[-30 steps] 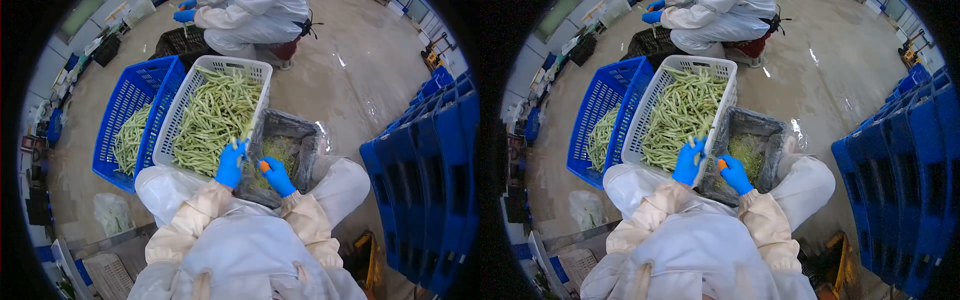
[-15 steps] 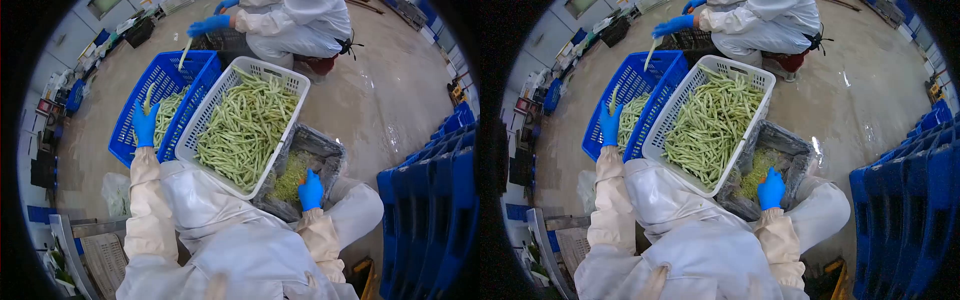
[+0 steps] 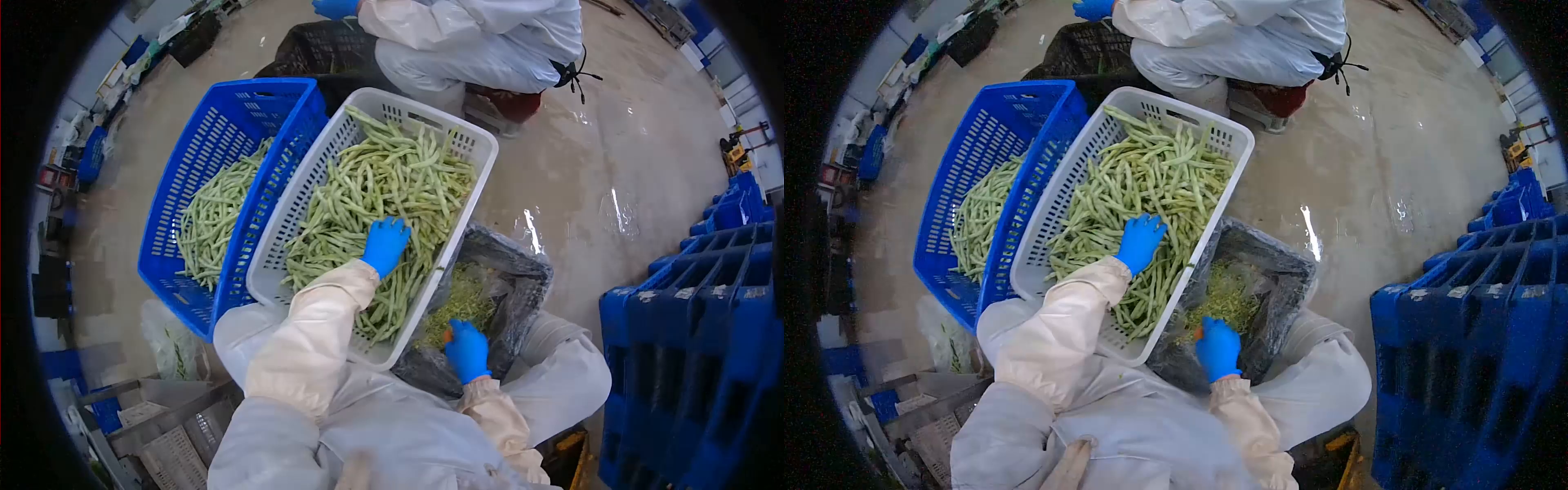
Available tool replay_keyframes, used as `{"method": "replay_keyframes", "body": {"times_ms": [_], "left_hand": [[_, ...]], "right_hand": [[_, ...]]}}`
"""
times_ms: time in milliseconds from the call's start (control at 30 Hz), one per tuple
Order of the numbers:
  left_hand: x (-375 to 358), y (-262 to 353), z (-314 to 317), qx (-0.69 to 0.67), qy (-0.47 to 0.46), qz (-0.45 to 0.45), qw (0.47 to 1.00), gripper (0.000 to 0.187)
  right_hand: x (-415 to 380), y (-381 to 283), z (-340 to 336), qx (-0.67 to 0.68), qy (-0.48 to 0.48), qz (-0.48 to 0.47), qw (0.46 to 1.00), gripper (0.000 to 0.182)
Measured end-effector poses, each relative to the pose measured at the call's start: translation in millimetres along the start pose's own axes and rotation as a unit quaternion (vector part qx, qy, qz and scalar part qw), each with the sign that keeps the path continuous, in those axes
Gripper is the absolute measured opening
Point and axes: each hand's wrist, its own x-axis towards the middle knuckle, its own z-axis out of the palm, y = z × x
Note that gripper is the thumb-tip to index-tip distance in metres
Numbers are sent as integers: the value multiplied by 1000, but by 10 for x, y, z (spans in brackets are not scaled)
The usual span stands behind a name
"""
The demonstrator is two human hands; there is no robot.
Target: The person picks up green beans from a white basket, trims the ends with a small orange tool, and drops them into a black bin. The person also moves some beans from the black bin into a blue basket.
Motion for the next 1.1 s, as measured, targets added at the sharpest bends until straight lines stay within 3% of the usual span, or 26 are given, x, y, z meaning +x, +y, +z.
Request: {"method": "replay_keyframes", "body": {"times_ms": [33, 100, 133, 167, 233, 300, 433, 467, 500, 533, 567, 600, 633, 700, 767, 800, 933, 1100], "left_hand": [[91, 18, 61, -6, 0, 0, 1000, 28], [284, 33, 164, 141, 100, 108, 979, 26], [365, 14, 202, 161, 36, 112, 980, 22], [407, -8, 221, 159, 36, 113, 980, 22], [445, -84, 212, 171, -96, 156, 968, 18], [422, -150, 171, 162, -67, 176, 969, 15], [208, -127, -320, 68, -38, 100, 992, 20], [134, -125, -367, -154, 85, -11, 984, 20], [52, -118, -415, -363, 203, -122, 901, 19], [-19, -51, -887, -634, 59, -254, 728, 27], [-106, 14, -1076, -631, 58, -254, 731, 27], [-202, 105, -1203, -807, 49, -248, 533, 31], [-301, 207, -1256, -928, 38, -225, 296, 36], [-458, 437, -1266, -937, 31, -212, 277, 42], [-558, 654, -1255, -959, 22, -193, 208, 39], [-598, 736, -1257, -960, 36, -192, 202, 38], [-659, 902, -1343, -951, 69, -223, 203, 37], [-670, 1001, -1387, -936, 86, -227, 255, 36]], "right_hand": [[21, -34, -18, 14, -30, -6, 999, 26], [50, -71, -21, 25, -61, -9, 998, 26], [51, -88, -17, 56, -57, -19, 997, 25], [49, -93, -13, 89, -51, -29, 994, 25], [53, -96, -9, 90, -42, -39, 994, 24], [48, -133, -65, 101, -11, -48, 994, 15], [63, -139, -150, 167, 67, -41, 983, 17], [72, -160, -202, 227, 97, -24, 969, 19], [77, -195, -245, 286, 127, -7, 950, 22], [73, -242, -274, 291, 127, -6, 948, 22], [67, -282, -303, 355, 123, -10, 927, 25], [40, -314, -331, 416, 119, -15, 901, 29], [3, -354, -359, 417, 119, -14, 901, 29], [-52, -453, -406, 482, 95, -45, 870, 29], [-109, -484, -427, 455, 115, -89, 878, 28], [-145, -484, -434, 428, 132, -132, 884, 27], [-273, -416, -486, 348, 131, -165, 913, 26], [-337, -392, -517, 254, 178, -206, 928, 22]]}}
